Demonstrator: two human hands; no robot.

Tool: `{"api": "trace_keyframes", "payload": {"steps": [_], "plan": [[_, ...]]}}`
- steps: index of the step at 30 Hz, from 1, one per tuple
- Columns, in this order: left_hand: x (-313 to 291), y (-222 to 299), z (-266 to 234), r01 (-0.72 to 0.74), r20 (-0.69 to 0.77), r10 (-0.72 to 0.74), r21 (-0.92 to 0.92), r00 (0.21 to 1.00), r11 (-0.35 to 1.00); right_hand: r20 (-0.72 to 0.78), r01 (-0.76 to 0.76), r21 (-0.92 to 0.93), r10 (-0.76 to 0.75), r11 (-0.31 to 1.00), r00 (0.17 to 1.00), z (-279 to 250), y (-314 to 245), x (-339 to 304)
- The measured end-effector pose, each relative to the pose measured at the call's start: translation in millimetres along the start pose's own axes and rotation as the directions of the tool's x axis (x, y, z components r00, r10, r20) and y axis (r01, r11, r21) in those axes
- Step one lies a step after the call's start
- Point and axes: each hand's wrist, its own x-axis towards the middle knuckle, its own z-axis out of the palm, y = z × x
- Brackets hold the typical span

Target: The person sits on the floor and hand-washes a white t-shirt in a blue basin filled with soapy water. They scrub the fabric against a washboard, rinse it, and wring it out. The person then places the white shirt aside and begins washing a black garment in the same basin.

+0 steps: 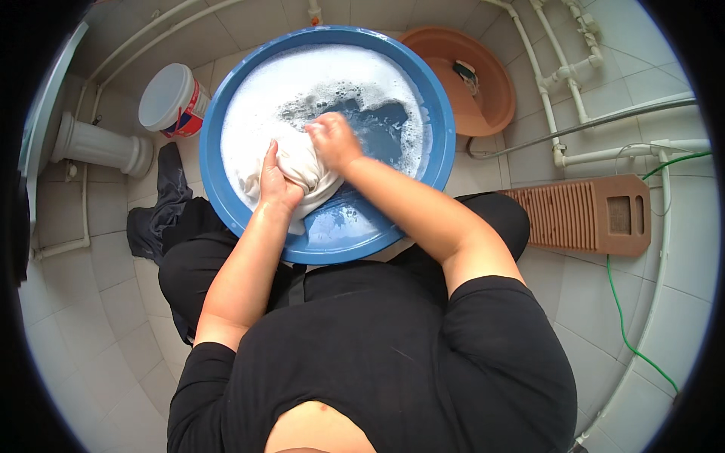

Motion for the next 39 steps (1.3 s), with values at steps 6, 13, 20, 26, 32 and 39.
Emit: {"api": "trace_keyframes", "payload": {"steps": [6,13,20,26,32,39], "plan": [[-13,4,-41,-0.142,0.326,0.039,0.298,0.945,0.944,0.236,0.391,0.149,-0.416,0.908,0.878,7,-119,-66],[-7,-4,-5,0.152,0.078,-0.165,0.153,0.983,0.977,-0.030,0.134,-0.151,-0.140,0.979,0.990,3,-75,-19],[-14,-5,-42,-0.507,0.504,0.223,0.543,0.834,0.669,0.100,0.659,-0.083,-0.652,0.747,0.752,13,-108,-62],[-18,5,-6,0.120,-0.060,-0.104,0.394,0.993,0.911,0.027,0.418,-0.390,-0.443,0.820,0.896,-22,-52,-4],[-44,18,16,-0.136,0.256,-0.002,0.520,0.967,0.843,0.323,0.719,-0.532,-0.678,0.447,0.660,-65,-82,-20],[-51,15,14,-0.251,0.257,0.118,0.584,0.959,0.772,0.491,0.754,-0.624,-0.648,0.204,0.582,-66,-84,-41]]}}
